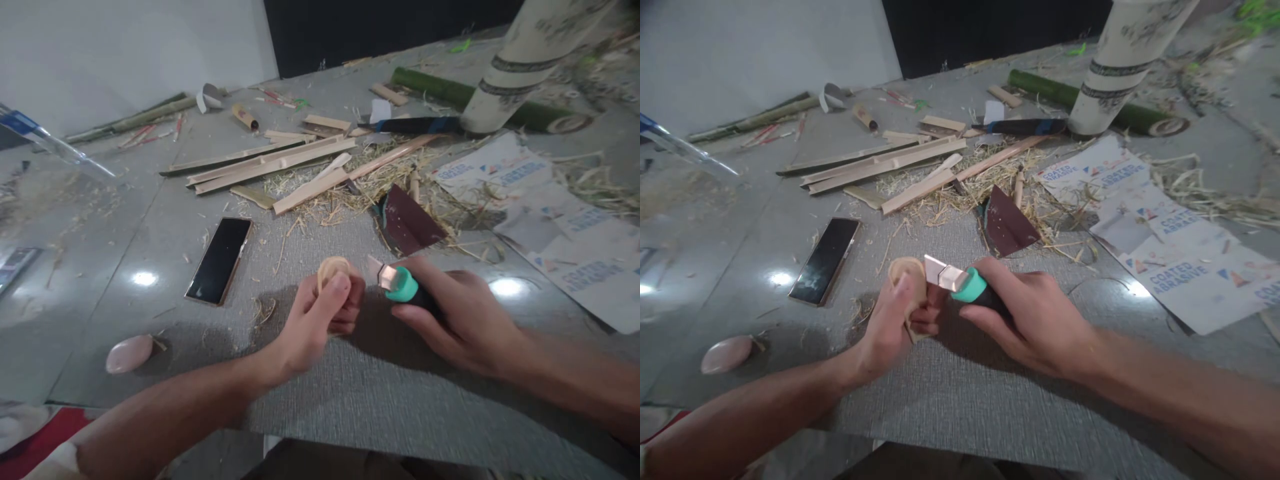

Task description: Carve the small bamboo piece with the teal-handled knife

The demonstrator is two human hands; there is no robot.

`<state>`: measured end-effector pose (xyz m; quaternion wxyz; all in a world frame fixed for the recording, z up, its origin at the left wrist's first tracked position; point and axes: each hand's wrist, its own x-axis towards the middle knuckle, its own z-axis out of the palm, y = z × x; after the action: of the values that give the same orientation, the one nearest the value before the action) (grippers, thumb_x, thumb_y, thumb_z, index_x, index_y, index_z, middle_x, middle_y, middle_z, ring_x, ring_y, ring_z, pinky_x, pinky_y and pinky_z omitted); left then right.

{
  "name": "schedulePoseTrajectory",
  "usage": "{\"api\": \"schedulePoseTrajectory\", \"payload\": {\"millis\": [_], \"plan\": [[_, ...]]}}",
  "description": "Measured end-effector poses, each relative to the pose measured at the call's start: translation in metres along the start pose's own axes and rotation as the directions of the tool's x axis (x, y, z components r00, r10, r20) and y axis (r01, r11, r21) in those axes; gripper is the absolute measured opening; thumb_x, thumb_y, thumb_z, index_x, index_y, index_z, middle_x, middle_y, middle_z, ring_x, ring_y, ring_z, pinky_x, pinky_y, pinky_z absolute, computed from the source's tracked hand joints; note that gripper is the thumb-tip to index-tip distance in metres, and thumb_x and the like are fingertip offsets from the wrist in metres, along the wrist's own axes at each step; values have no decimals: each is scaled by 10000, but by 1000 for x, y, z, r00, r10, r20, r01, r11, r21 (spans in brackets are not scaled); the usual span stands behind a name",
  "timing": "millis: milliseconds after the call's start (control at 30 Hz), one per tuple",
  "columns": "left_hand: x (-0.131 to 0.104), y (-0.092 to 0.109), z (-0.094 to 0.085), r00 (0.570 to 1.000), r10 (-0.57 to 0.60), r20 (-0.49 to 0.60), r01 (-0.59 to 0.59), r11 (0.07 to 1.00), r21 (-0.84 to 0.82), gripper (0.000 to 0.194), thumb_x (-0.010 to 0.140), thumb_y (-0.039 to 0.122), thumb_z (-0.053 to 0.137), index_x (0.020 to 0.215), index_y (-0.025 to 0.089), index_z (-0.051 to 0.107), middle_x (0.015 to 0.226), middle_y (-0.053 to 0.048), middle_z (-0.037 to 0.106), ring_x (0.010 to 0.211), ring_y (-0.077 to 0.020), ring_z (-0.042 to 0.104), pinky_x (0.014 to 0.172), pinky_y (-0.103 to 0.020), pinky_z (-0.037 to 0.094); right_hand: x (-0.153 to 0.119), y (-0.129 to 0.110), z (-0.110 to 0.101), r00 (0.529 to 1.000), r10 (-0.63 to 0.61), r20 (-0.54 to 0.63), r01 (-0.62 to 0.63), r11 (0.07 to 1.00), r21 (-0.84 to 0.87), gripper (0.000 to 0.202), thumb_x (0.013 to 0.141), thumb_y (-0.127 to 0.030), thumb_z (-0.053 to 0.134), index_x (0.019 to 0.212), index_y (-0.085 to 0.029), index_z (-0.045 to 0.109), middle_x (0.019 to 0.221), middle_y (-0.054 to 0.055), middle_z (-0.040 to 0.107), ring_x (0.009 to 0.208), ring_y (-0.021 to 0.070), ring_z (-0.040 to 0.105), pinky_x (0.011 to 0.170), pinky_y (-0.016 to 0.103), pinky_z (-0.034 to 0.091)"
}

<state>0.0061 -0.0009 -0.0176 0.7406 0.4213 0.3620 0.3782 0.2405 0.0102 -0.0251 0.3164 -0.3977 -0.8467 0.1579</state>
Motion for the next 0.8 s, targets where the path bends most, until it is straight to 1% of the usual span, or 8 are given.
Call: {"api": "schedulePoseTrajectory", "payload": {"millis": [67,100,167,300,400,500,633,800], "plan": [[5,2,-2,989,2,145,19,990,-142,764,923,1005,600,892,247,509,650,98,299,517,-79,186,475,-225,190,0,7,-1,999,36,-6,-36,999,31,312,1205,-538,532,1089,-263,623,678,-31,580,537,171,518,546,326,346],[7,4,-2,982,5,189,33,980,-198,754,942,1001,561,928,248,522,623,102,313,489,-80,187,461,-224,196,0,10,-2,999,47,-12,-47,998,46,306,1200,-531,541,1081,-262,623,710,-18,610,565,173,542,558,327,369],[9,6,-3,976,4,217,58,958,-281,672,1026,925,519,1004,253,535,583,107,354,444,-86,203,447,-223,231,2,15,-5,998,50,-24,-48,996,79,284,1196,-512,550,1086,-259,621,780,1,660,615,171,577,575,323,408],[13,11,-7,987,10,158,54,919,-391,387,1131,648,565,1107,262,555,619,96,477,435,-84,239,468,-207,309,3,16,-7,996,84,-43,-74,978,194,209,1180,-463,585,1117,-266,617,739,-48,594,552,130,472,530,308,379],[16,11,-9,994,50,99,-2,902,-432,245,1138,505,545,1118,262,569,643,78,529,454,-89,238,466,-194,319,1,17,-7,987,150,-53,-134,962,240,209,1206,-452,532,1130,-270,603,736,-47,578,549,139,492,528,316,398],[17,8,-10,996,76,42,-52,910,-412,332,1150,580,545,1072,258,570,624,71,515,472,-97,233,465,-190,310,0,20,-7,977,208,-53,-183,937,297,284,1235,-487,454,1140,-270,610,746,-29,599,536,153,535,518,323,433],[16,5,-10,996,87,29,-70,923,-377,491,1141,724,523,1010,253,561,608,64,494,480,-99,241,473,-201,311,1,22,-8,970,240,-35,-213,910,356,305,1233,-522,478,1173,-271,641,746,-24,619,519,153,554,509,327,444],[16,5,-11,993,95,65,-63,921,-384,416,1170,629,452,1033,253,563,624,60,500,484,-100,236,480,-204,292,4,19,-8,972,228,-61,-193,918,346,298,1238,-517,490,1179,-273,652,738,-37,613,519,135,560,514,311,439]]}}
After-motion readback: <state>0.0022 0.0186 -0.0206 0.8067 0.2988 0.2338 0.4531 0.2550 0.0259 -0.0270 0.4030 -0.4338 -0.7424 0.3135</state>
